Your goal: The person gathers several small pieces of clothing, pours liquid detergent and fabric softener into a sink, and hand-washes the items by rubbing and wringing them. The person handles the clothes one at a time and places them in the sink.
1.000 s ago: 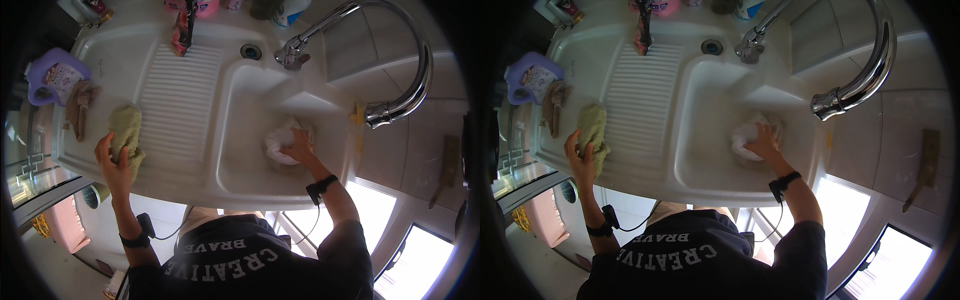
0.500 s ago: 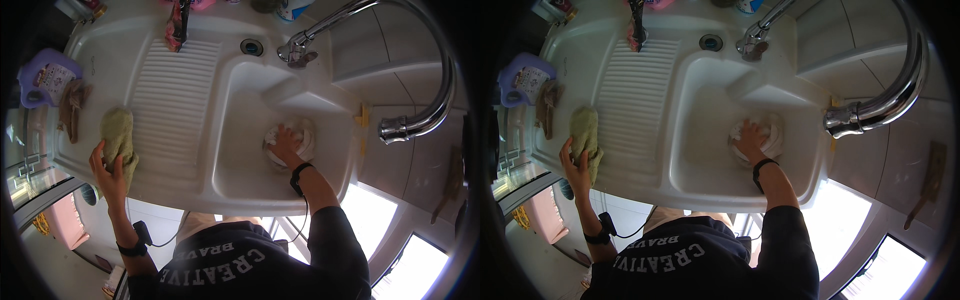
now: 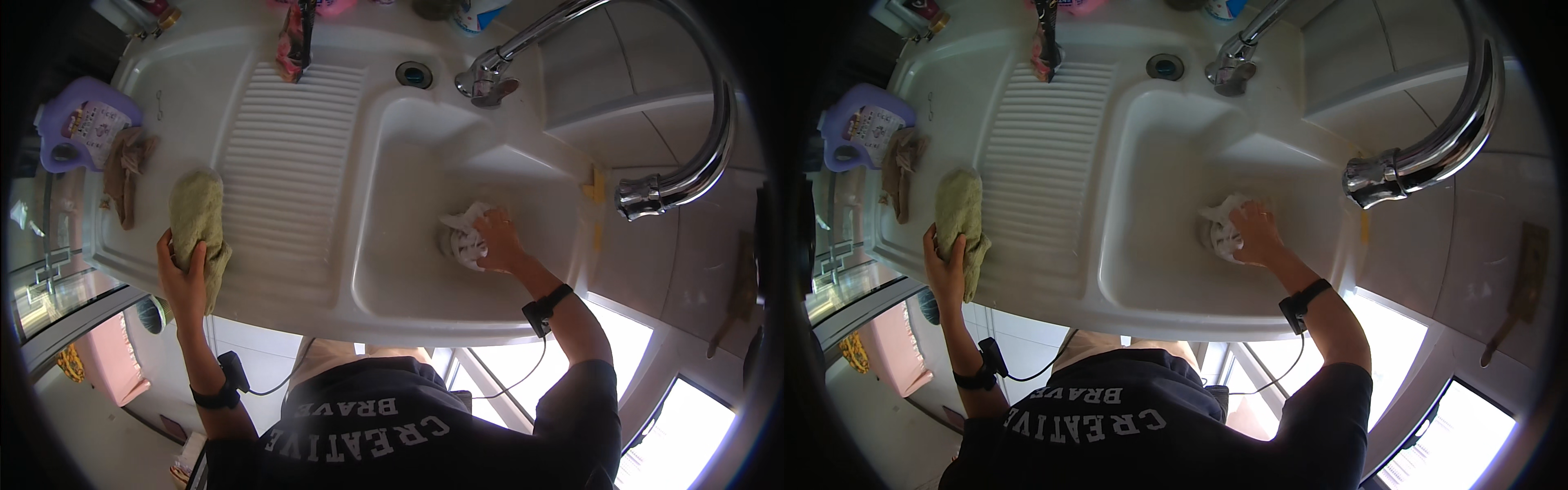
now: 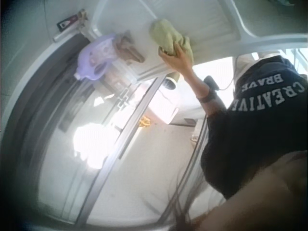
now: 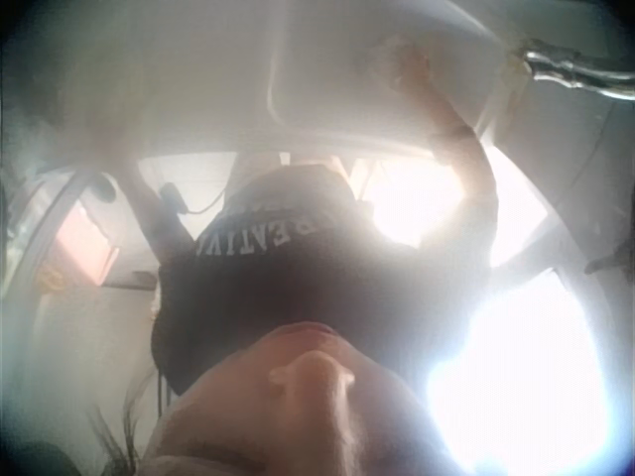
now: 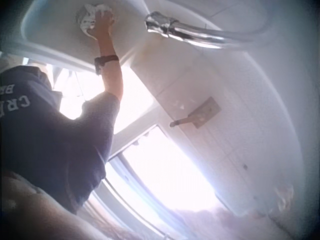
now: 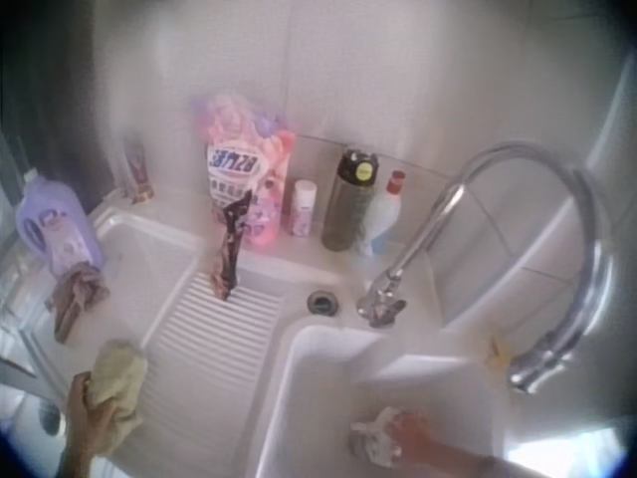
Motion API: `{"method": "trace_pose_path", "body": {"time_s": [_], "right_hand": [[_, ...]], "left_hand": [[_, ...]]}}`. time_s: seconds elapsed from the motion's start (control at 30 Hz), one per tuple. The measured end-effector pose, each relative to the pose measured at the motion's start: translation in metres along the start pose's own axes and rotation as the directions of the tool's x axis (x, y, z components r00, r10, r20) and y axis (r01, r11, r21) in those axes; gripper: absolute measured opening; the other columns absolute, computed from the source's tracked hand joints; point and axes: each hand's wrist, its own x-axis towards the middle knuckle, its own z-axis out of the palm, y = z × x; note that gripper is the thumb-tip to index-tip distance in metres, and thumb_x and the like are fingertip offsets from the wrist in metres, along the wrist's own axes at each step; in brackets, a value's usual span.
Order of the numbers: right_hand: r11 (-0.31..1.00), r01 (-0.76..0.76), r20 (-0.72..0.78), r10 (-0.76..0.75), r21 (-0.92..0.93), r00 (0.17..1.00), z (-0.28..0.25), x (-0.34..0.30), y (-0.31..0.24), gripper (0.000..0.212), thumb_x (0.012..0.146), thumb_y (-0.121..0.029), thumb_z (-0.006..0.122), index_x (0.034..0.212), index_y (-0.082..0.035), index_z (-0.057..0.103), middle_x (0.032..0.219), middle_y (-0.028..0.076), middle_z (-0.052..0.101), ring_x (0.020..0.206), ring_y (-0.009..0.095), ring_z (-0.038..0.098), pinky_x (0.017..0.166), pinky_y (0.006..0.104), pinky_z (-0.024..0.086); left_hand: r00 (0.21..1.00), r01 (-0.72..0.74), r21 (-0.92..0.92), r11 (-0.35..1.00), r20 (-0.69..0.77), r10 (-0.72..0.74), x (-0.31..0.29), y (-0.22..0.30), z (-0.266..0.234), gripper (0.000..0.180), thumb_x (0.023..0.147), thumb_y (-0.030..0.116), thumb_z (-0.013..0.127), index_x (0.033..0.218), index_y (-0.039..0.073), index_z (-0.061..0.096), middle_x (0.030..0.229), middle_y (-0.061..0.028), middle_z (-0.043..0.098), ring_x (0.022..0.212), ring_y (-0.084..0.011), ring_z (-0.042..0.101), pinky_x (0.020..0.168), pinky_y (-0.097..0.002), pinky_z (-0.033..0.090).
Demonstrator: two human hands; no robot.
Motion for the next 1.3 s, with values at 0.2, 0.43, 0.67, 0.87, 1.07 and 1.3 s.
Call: {"method": "trace_pose_path", "body": {"time_s": [0.2,0.43,0.67,0.87,1.07,1.3], "right_hand": [[0.932,-0.329,0.054,0.325,0.152,0.944,0.028,0.039,-0.035,0.109,0.060,-0.064,0.073,0.146,-0.022,0.018,0.150,0.024,0.007,0.137,0.046,0.000,0.101,0.0699,0.013],[0.931,-0.365,-0.003,0.365,0.022,0.931,0.052,0.072,-0.039,0.105,0.061,-0.060,0.074,0.144,-0.021,0.023,0.147,0.024,0.010,0.134,0.051,0.000,0.092,0.0767,0.014],[0.876,-0.158,-0.293,0.316,0.456,0.903,0.049,0.062,-0.006,0.084,0.057,-0.036,0.084,0.127,-0.011,0.043,0.130,0.019,0.038,0.120,0.039,0.038,0.098,0.0501,0.035],[0.980,-0.075,-0.237,0.118,0.183,0.964,0.022,-0.016,0.041,0.095,0.054,-0.041,0.085,0.132,-0.009,0.041,0.135,0.021,0.036,0.124,0.041,0.035,0.103,0.0460,0.034],[0.969,-0.193,-0.154,0.217,0.153,0.964,0.019,-0.011,0.019,0.110,0.055,-0.051,0.081,0.143,-0.015,0.027,0.148,0.024,0.011,0.135,0.046,0.015,0.100,0.0613,0.029],[0.942,-0.332,0.055,0.334,-0.051,0.941,0.042,0.023,0.003,0.106,0.067,-0.054,0.073,0.148,-0.019,0.013,0.150,0.027,-0.013,0.134,0.056,-0.001,0.093,0.0738,0.023]], "left_hand": [[1.000,0.017,0.024,1.000,-0.012,-0.016,-0.002,0.006,0.006,0.053,0.085,0.023,0.065,0.129,0.004,0.043,0.120,-0.0184,0.054,0.110,-0.0319,0.053,0.096,-0.0381,0.039],[1.000,0.012,0.022,1.000,-0.008,-0.012,-0.008,0.011,0.010,0.052,0.086,0.023,0.064,0.129,0.003,0.043,0.121,-0.0186,0.054,0.111,-0.0315,0.052,0.097,-0.0382,0.038],[0.997,-0.014,-0.017,1.000,-0.080,0.013,-0.009,0.009,-0.002,0.049,0.086,0.024,0.064,0.127,0.003,0.046,0.120,-0.0182,0.055,0.109,-0.0307,0.053,0.097,-0.0374,0.038],[0.989,0.012,-0.274,0.962,-0.137,-0.051,-0.009,0.023,-0.006,0.046,0.086,0.022,0.064,0.125,0.002,0.048,0.116,-0.0134,0.057,0.106,-0.0232,0.053,0.095,-0.0329,0.039],[0.997,-0.014,-0.302,0.953,-0.073,-0.008,-0.014,0.052,0.006,0.044,0.086,0.018,0.063,0.124,0.002,0.048,0.115,-0.0121,0.056,0.106,-0.0217,0.052,0.096,-0.0316,0.037],[1.000,-0.019,-0.233,0.972,-0.013,0.016,-0.019,0.068,0.017,0.046,0.085,0.018,0.064,0.125,0.002,0.048,0.116,-0.0132,0.056,0.106,-0.0220,0.052,0.095,-0.0333,0.038]]}}
